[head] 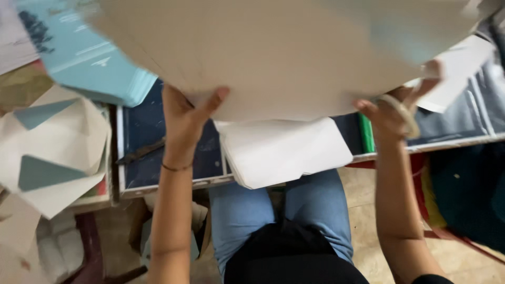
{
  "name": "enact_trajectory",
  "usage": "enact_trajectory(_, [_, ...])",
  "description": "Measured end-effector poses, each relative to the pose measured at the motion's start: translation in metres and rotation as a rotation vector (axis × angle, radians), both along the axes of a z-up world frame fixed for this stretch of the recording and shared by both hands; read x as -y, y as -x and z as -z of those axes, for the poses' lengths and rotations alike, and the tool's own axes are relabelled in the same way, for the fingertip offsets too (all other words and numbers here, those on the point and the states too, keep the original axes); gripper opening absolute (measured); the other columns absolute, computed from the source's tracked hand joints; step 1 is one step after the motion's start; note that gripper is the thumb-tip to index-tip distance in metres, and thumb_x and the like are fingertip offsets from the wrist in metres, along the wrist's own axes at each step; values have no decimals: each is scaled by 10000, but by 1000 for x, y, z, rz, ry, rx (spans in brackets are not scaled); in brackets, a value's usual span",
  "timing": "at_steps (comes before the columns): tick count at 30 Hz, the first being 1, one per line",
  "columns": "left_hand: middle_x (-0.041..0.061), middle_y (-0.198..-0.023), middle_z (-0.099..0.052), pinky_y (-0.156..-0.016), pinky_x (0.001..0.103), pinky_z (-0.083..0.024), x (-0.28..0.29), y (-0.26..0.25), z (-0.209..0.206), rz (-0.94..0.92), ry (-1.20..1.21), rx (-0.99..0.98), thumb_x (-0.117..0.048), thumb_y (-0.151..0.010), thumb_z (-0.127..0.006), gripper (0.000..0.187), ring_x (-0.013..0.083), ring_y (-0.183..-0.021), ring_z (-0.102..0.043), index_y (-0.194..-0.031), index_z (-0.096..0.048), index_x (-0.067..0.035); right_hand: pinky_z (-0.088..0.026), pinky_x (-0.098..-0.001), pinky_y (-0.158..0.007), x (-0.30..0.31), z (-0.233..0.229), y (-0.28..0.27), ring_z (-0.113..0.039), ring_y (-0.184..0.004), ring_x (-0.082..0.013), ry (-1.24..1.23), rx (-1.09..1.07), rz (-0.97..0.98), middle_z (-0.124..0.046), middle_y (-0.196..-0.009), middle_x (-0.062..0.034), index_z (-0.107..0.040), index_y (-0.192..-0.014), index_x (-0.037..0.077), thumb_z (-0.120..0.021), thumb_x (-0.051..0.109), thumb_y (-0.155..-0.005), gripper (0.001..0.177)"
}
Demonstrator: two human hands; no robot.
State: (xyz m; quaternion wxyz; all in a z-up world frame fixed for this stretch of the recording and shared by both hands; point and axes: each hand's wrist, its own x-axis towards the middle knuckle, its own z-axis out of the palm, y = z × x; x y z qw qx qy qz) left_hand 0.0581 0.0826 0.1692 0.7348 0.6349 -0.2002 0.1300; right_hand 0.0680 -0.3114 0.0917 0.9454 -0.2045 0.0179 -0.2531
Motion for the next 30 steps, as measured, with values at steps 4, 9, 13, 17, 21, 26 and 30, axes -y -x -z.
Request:
enact_trajectory(4, [100,-1411,-690,-1218,442,-618,7,8,27,-76,-3,-39,-180,-952,-896,593,289,-1395,-669,-1449,-592,-70,-284,-544,-1514,23,50,1,-380,-1714,-393,1393,46,345,-314,-1823,-235,55,-1730,258,-1008,95,-914,1350])
enact_trajectory(9, [131,-1493,-644,-1262,451,-560,-10,19,10,11,-149,-103,-188,-1008,-821,617,313,-1451,-627,-1521,-512,-41,-358,-547,-1428,7,7,7,-371,-1626,-386,1525,60,391,-260,-1693,-186,-32,-1676,243,-882,463,-841,1211])
enact_trajectory(13, [154,-1695,-438,-1405,517,-389,-17,18,25,58,-59,-9,-210,-1013,-839,906,304,-1619,-426,-1705,-257,-145,-205,-657,-1341,21,23,-15,-238,-1620,-379,1529,419,258,-319,-1739,-50,-481,-1367,237,-765,456,-854,626])
enact_trajectory(17, [63,-1630,-446,-1364,460,-443,-21,15,37,73,129,2,-126,-976,-859,897,264,-1519,-453,-1714,-350,-113,-344,-697,-1496,-40,-45,23,-418,-1702,-461,1430,377,-17,-225,-1838,-108,-142,-1780,149,-803,516,-765,1265])
enact_trajectory(21, [218,-1690,-490,-1473,584,-415,-15,15,18,85,130,73,-145,-1027,-814,971,331,-1624,-492,-1772,-191,-152,-435,-586,-1460,-30,-39,29,-520,-1676,-425,1272,360,58,-511,-1746,-244,-199,-1808,227,-545,297,-1207,697])
enact_trajectory(26, [31,-1263,-689,-1084,411,-646,-11,6,18,-137,-33,33,-218,-996,-881,407,227,-1259,-683,-1315,-636,-151,-368,-466,-1453,-22,-31,20,-443,-1667,-286,1068,346,-169,-461,-1750,-171,-369,-1732,122,-710,707,-847,1115])
enact_trajectory(30, [80,-1435,-619,-1215,446,-576,-3,5,28,-200,26,16,-155,-984,-903,619,265,-1396,-607,-1475,-527,-128,-677,-509,-1120,25,-35,32,-661,-1374,-381,1471,342,43,-603,-1487,-225,-587,-1419,-34,-431,663,-1171,756])
